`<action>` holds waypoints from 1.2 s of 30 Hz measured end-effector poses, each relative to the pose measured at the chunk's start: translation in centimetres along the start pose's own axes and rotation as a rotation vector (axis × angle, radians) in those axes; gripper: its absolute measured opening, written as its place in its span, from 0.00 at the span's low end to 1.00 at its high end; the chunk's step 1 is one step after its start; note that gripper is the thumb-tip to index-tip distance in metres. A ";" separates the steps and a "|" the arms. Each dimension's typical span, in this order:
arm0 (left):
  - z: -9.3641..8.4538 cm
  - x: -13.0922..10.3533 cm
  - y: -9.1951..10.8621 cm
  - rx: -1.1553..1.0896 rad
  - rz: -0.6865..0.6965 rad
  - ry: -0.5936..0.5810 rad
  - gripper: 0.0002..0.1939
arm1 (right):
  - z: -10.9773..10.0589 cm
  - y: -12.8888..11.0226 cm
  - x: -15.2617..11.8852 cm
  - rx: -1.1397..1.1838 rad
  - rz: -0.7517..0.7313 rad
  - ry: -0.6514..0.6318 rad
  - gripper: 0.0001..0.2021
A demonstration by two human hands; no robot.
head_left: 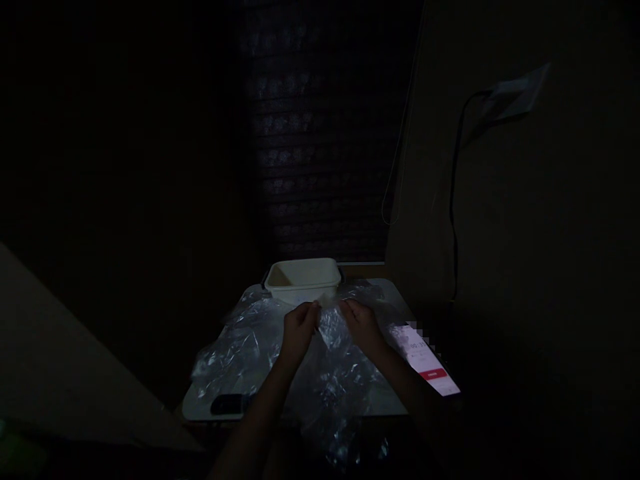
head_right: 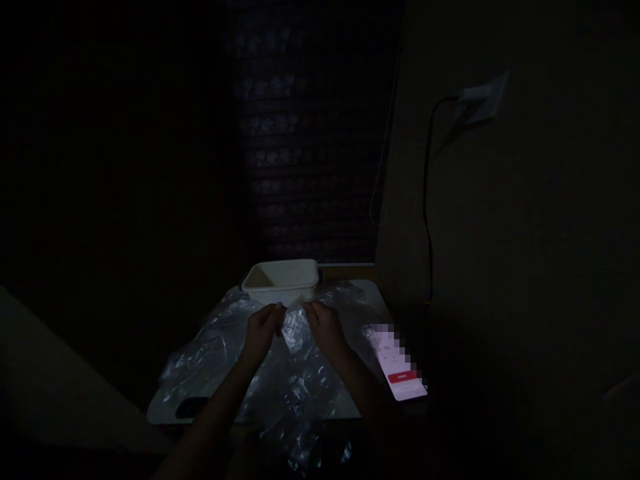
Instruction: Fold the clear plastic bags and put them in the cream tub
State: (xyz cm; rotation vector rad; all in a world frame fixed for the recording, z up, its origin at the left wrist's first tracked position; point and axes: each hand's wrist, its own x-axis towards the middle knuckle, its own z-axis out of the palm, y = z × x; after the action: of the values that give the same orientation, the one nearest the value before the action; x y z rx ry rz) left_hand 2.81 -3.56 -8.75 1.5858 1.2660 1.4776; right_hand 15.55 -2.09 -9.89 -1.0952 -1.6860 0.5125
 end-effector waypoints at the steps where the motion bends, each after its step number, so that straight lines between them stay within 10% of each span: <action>1: -0.3 0.2 0.2 -0.020 -0.011 -0.034 0.14 | -0.1 0.0 0.0 -0.005 -0.010 -0.030 0.14; 7: -0.5 1.0 1.2 -0.080 -0.102 -0.234 0.07 | -0.7 -0.4 0.3 0.062 -0.022 -0.155 0.16; 14: -0.2 1.1 0.6 -0.117 -0.075 -0.104 0.05 | -0.6 0.5 0.3 0.463 0.326 -0.188 0.16; 24: -1.2 2.5 -1.2 -0.055 -0.040 0.058 0.07 | 0.6 1.7 2.2 0.631 0.413 -0.206 0.08; 36: -9.8 14.8 -6.8 0.482 -0.186 0.107 0.06 | 2.4 4.1 13.3 0.372 0.322 -0.196 0.10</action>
State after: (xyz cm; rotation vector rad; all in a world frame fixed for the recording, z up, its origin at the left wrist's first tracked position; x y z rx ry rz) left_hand -9.51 10.86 -7.62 1.6374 1.8840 1.2108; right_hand 14.13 11.66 -7.06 -1.0670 -1.5010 1.1233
